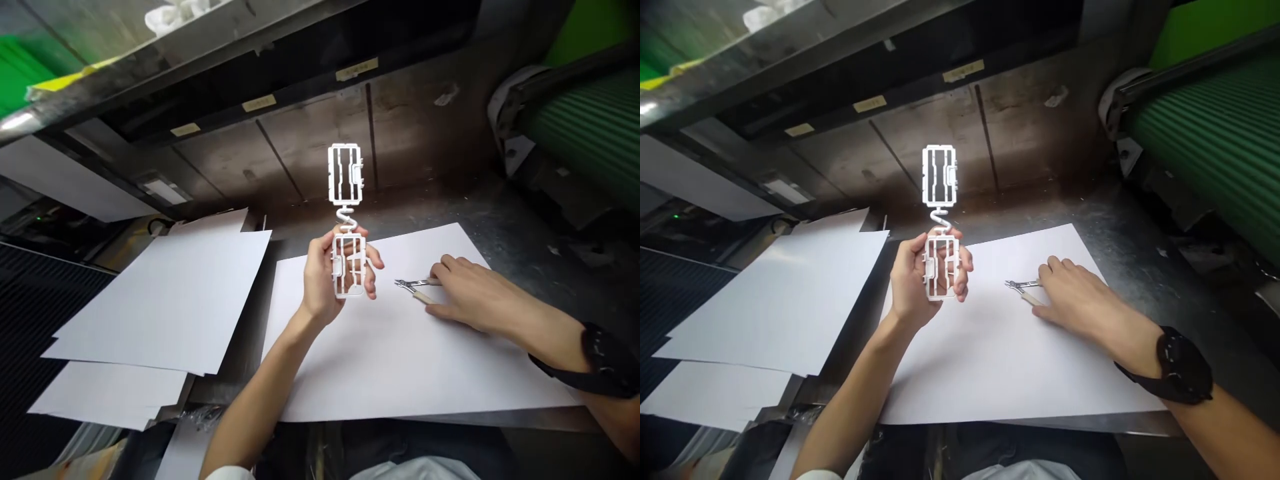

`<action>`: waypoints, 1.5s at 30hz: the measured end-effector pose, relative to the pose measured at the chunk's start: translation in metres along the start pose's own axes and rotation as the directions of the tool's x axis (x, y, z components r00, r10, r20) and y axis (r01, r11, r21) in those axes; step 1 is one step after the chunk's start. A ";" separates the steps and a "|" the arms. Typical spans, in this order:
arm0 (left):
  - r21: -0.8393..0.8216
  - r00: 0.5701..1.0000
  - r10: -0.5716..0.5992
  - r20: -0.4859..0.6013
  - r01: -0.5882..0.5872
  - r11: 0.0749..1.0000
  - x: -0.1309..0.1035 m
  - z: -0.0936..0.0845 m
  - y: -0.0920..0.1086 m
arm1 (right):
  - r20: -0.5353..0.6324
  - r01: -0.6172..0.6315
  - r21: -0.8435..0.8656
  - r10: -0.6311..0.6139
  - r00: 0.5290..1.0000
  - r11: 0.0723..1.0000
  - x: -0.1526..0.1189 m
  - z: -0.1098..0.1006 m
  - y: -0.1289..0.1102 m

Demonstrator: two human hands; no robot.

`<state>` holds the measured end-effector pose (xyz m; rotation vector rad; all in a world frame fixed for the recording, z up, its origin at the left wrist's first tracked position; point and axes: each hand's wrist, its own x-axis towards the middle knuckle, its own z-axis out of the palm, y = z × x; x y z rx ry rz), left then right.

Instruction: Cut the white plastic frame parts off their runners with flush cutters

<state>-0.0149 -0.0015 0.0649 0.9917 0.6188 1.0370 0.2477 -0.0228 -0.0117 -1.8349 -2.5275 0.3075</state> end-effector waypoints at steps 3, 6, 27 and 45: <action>-0.049 0.999 0.026 -0.023 -0.027 0.998 0.006 -0.003 -0.002 | 0.067 0.014 0.092 -0.020 0.998 0.996 0.008 -0.008 0.006; -0.127 0.998 0.006 -0.066 -0.014 0.992 0.007 -0.005 -0.009 | 0.119 -0.068 0.349 0.028 0.992 0.935 0.008 -0.018 0.016; -0.029 0.991 -0.116 -0.059 0.115 0.993 0.003 -0.012 -0.046 | 0.029 0.064 0.953 0.297 0.955 -0.297 0.007 -0.028 -0.017; -0.035 0.986 -0.107 0.125 0.112 0.993 -0.009 -0.019 -0.047 | -0.007 0.083 0.943 0.229 0.973 -0.324 0.009 -0.024 -0.020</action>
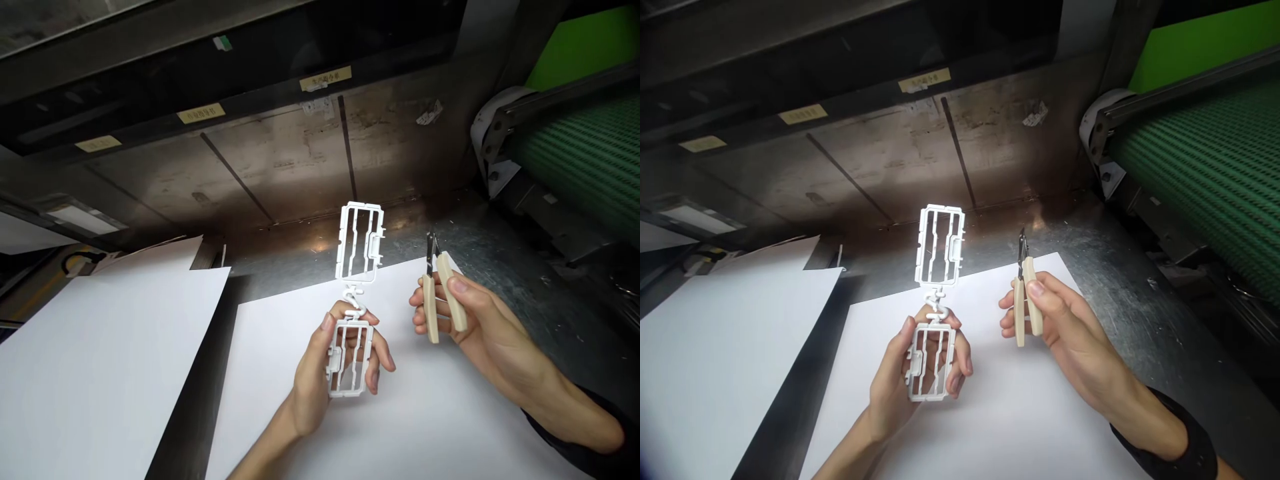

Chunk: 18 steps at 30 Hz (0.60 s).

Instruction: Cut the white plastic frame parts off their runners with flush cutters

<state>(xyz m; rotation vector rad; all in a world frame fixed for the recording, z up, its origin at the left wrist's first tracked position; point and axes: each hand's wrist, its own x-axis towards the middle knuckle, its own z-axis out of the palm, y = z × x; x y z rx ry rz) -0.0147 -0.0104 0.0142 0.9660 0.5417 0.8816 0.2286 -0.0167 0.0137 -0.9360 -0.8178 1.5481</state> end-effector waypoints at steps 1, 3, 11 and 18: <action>-0.002 1.000 -0.003 -0.019 0.003 1.000 0.001 0.001 0.001 | 0.009 0.001 0.004 -0.001 1.000 1.000 0.000 0.000 0.000; -0.029 0.994 -0.021 -0.110 0.018 0.999 0.005 0.004 0.002 | 0.038 -0.015 0.030 0.013 0.999 0.999 0.000 0.001 -0.001; -0.173 0.901 -0.303 -0.311 0.260 0.950 0.020 0.002 -0.001 | 0.186 -0.288 0.242 0.247 0.951 0.927 -0.001 0.005 -0.006; -0.066 0.902 -0.256 -0.347 0.249 0.966 0.018 0.001 0.004 | 0.159 -0.210 0.051 0.199 0.967 0.976 -0.002 0.004 -0.007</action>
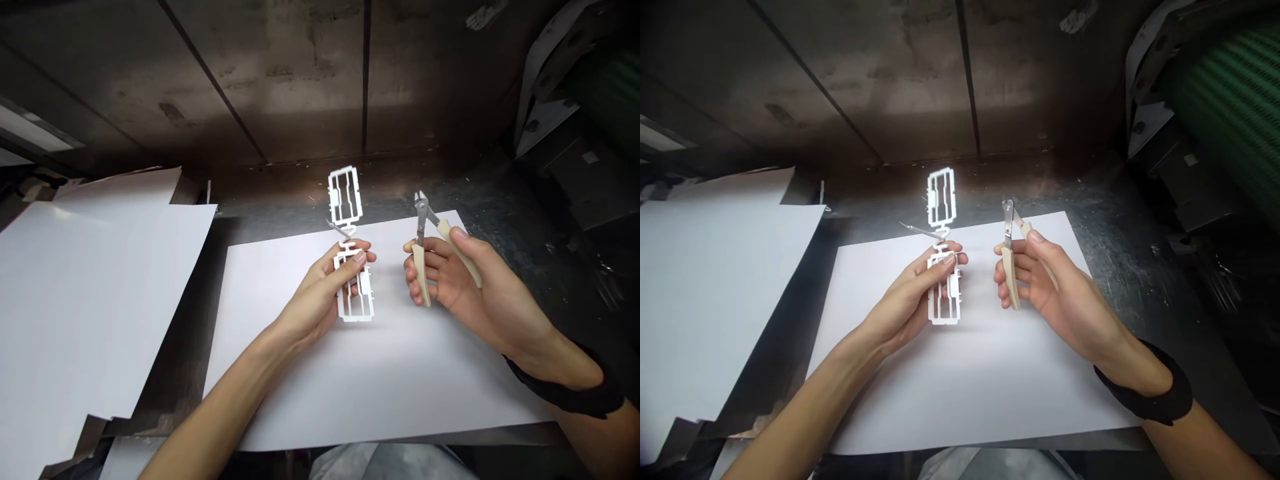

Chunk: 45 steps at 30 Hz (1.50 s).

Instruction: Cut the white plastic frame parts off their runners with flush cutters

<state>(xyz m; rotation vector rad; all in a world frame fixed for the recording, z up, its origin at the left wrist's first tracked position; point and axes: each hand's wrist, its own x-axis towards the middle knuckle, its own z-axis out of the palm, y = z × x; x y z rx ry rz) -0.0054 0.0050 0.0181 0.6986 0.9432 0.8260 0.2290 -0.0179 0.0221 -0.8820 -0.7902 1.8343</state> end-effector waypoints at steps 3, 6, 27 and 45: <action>0.003 0.999 -0.023 0.030 0.023 1.000 -0.003 -0.001 0.004 | -0.018 0.027 -0.058 -0.028 0.999 0.998 -0.001 0.004 -0.003; -0.057 0.997 -0.006 0.072 0.010 0.998 -0.004 0.000 0.006 | -0.031 0.015 -0.064 -0.017 0.999 0.998 -0.003 0.006 -0.004; -0.083 0.986 0.093 0.138 -0.082 0.993 -0.002 -0.002 0.002 | 0.057 -0.010 -0.210 0.022 0.998 0.978 -0.010 0.007 -0.002; 0.130 0.977 0.129 0.171 -0.152 0.980 -0.015 -0.002 -0.005 | 0.107 -0.020 -0.188 0.041 0.993 0.982 -0.007 0.005 0.003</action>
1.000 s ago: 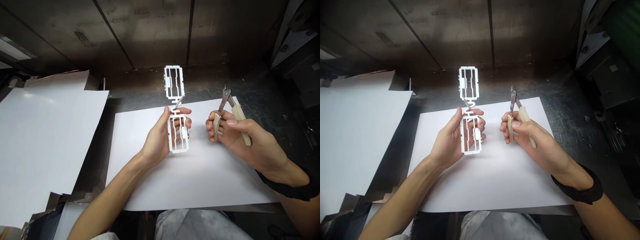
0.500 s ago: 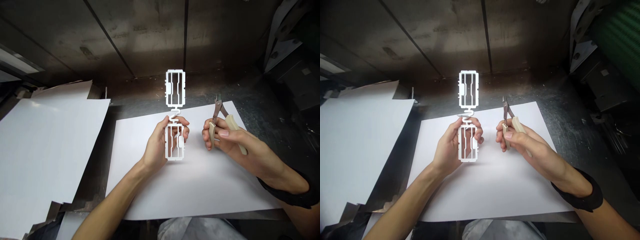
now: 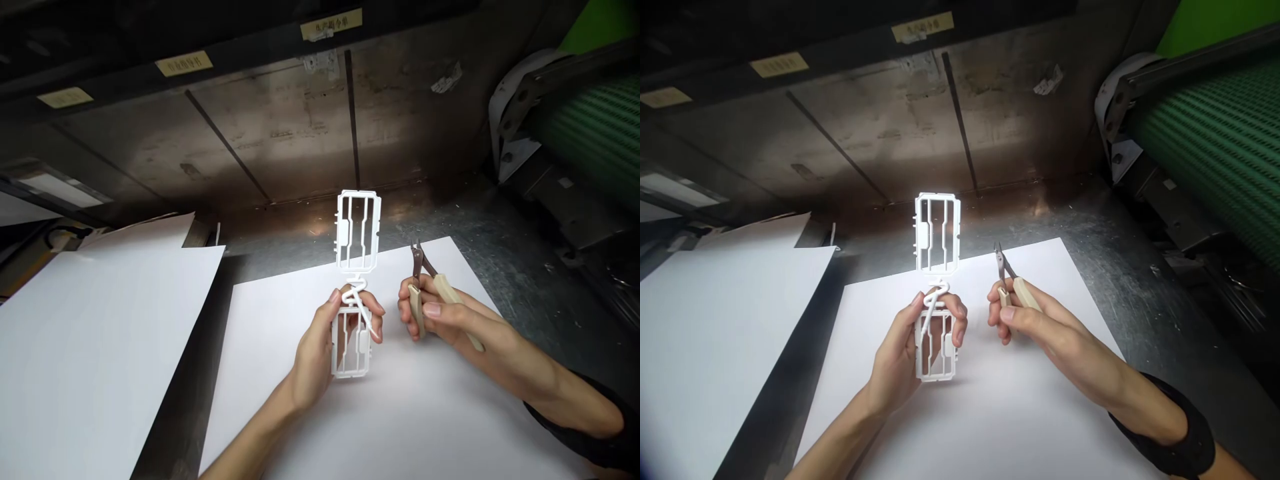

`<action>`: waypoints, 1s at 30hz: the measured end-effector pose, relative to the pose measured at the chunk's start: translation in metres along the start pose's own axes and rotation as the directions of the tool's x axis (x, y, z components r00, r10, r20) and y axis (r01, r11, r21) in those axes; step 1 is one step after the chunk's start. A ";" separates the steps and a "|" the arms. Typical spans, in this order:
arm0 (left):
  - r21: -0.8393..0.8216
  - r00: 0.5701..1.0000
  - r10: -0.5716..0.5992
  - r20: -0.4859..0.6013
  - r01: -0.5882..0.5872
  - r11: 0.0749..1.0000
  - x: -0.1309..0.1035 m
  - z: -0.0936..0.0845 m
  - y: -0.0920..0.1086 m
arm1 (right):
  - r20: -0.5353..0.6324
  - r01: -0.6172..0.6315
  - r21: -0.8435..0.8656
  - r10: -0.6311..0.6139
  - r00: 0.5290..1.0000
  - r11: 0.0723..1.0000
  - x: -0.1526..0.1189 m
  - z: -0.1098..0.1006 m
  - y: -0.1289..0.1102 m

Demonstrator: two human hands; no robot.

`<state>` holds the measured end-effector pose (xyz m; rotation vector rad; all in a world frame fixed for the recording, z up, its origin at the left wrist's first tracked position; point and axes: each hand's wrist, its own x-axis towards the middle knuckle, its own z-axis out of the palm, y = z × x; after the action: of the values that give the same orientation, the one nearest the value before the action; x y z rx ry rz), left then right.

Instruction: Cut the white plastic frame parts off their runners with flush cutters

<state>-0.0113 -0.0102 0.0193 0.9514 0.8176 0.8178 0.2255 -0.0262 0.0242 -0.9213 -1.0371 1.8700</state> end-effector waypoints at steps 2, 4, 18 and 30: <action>0.005 1.000 0.015 -0.003 -0.015 1.000 0.001 0.001 0.000 | 0.001 0.002 -0.006 -0.002 1.000 1.000 0.000 0.000 0.000; -0.027 0.999 0.031 -0.022 -0.032 0.999 0.003 0.002 -0.001 | -0.005 0.003 -0.019 -0.003 1.000 1.000 -0.001 0.000 -0.001; 0.241 0.999 -0.037 0.011 0.033 0.970 0.014 -0.014 0.004 | -0.201 -0.073 -0.783 -0.140 0.969 0.618 0.001 -0.001 0.005; 0.419 0.994 0.100 0.047 -0.110 0.901 0.008 -0.004 0.017 | -0.209 -0.121 -0.893 -0.163 0.964 0.433 -0.001 -0.003 0.003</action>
<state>-0.0157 0.0041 0.0318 1.3975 0.9485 0.7320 0.2280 -0.0276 0.0205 -1.6966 -1.9179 0.9658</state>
